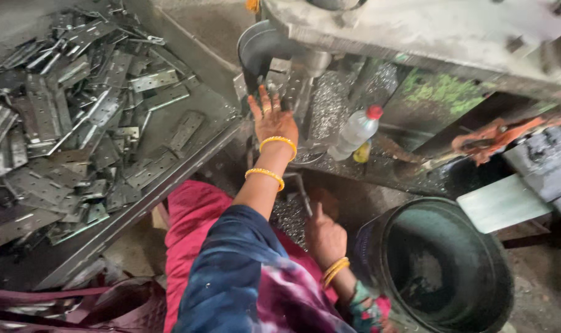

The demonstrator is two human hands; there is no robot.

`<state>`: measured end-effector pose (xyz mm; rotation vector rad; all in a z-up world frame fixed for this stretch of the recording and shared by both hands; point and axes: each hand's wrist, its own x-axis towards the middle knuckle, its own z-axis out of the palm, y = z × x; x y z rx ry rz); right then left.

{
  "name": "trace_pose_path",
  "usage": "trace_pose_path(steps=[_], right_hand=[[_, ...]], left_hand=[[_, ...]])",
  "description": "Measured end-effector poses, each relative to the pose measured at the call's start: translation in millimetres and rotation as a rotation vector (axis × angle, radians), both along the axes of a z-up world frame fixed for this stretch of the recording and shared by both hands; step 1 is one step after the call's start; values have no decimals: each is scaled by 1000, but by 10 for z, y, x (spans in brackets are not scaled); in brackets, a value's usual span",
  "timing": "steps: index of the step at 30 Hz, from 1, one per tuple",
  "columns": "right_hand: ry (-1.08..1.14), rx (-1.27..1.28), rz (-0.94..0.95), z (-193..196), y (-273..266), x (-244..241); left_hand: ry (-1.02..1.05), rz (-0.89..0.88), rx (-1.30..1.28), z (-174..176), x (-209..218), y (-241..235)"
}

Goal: The person places a metal hinge piece into a punching machine, operates the lever by hand to punch holes, and removes the finished piece, repeating this for multiple hinges from a tray.

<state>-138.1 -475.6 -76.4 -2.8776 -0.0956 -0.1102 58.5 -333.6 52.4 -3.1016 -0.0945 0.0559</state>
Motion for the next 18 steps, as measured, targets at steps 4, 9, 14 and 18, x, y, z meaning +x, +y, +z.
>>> trace_pose_path(steps=[4,9,14,18], right_hand=[[-379,-224,160,203,-128,242],[-142,-10,48,94,-80,89],[-128,26,34,-402,-79,-55],[-192,63,68,-11,-105,-37]], left_hand=[[32,-25,33,19,127,-126],[-11,-8,63,-51,362,-235],[-210,24,27,-137,290,-164],[-443,34,-277,-103,-105,213]])
